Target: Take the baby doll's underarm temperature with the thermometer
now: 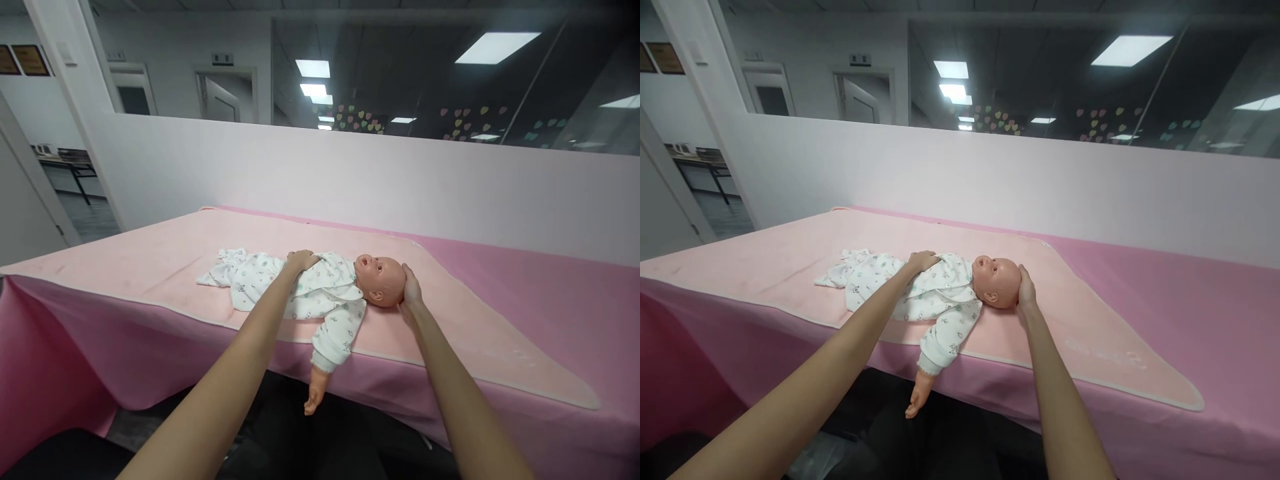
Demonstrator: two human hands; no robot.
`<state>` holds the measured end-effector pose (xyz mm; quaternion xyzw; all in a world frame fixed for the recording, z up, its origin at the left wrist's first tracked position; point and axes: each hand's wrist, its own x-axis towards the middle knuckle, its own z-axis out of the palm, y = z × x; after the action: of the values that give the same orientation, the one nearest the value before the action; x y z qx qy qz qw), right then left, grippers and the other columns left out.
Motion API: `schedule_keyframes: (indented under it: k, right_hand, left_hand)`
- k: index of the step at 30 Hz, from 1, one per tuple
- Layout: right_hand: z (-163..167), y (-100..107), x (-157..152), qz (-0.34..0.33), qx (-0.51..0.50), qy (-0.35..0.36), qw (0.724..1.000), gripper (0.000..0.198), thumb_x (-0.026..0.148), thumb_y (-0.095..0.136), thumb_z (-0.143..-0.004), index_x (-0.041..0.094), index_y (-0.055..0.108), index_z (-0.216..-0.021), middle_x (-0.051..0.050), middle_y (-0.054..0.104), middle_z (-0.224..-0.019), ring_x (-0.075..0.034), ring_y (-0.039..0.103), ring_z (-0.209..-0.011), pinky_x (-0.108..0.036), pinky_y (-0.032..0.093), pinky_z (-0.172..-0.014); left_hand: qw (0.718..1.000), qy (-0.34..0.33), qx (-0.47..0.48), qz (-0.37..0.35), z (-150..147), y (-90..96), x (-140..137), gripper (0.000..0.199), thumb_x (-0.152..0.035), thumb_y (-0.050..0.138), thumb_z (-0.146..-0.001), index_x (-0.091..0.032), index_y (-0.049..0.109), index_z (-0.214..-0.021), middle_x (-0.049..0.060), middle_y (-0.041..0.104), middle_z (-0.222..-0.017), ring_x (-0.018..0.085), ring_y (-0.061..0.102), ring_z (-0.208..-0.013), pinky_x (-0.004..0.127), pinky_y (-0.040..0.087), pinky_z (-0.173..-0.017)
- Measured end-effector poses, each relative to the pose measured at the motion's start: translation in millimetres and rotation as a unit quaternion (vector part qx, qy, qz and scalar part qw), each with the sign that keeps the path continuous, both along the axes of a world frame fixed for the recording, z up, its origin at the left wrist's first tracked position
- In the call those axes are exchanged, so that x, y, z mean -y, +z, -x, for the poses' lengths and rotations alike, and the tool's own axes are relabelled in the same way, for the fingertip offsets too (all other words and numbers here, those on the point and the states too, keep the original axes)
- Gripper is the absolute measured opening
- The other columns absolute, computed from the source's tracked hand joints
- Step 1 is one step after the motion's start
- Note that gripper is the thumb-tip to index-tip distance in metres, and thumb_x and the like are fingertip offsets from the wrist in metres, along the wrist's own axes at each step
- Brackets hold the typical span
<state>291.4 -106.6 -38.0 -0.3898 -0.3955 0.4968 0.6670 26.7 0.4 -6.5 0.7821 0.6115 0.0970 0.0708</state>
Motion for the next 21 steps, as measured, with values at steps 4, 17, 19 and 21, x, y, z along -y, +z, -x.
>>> schedule_keyframes:
  k: [4,17,19,21]
  right_hand:
    - [1,-8,2,0.053,-0.113,0.079,0.989,0.056,0.057,0.034,-0.075,0.017,0.058,-0.108,-0.01,0.065,-0.102,-0.029,0.06,-0.094,-0.05,0.047,-0.083]
    - [-12,-22,0,0.051,-0.162,0.044,0.985,0.043,0.04,0.044,-0.074,0.017,0.059,-0.107,-0.01,0.063,-0.107,-0.03,0.059,-0.097,-0.05,0.047,-0.085]
    - [-12,-22,0,0.053,-0.162,0.035,0.985,0.042,0.039,0.044,-0.074,0.017,0.059,-0.107,-0.01,0.063,-0.107,-0.03,0.059,-0.097,-0.05,0.047,-0.085]
    - [-10,-20,0,0.049,-0.154,0.048,0.986,0.042,0.037,0.045,-0.073,0.017,0.059,-0.107,-0.01,0.063,-0.107,-0.029,0.059,-0.097,-0.05,0.047,-0.086]
  left_hand:
    - [1.0,0.006,0.009,0.0,0,1.0,3,0.046,-0.049,0.027,-0.079,-0.023,0.058,-0.1,0.006,0.06,-0.112,0.024,0.052,-0.105,0.044,0.029,-0.095]
    - [1.0,0.02,0.002,-0.01,1,0.2,8,0.047,-0.049,0.026,-0.079,-0.023,0.054,-0.107,0.006,0.056,-0.119,0.024,0.049,-0.11,0.042,0.03,-0.095]
    - [1.0,0.019,0.003,-0.013,1,0.2,8,0.047,-0.048,0.026,-0.079,-0.023,0.054,-0.107,0.006,0.056,-0.119,0.024,0.049,-0.11,0.042,0.03,-0.095]
    - [1.0,0.018,0.001,-0.015,2,0.0,9,0.047,-0.048,0.026,-0.08,-0.023,0.054,-0.107,0.006,0.057,-0.118,0.024,0.049,-0.109,0.042,0.03,-0.095]
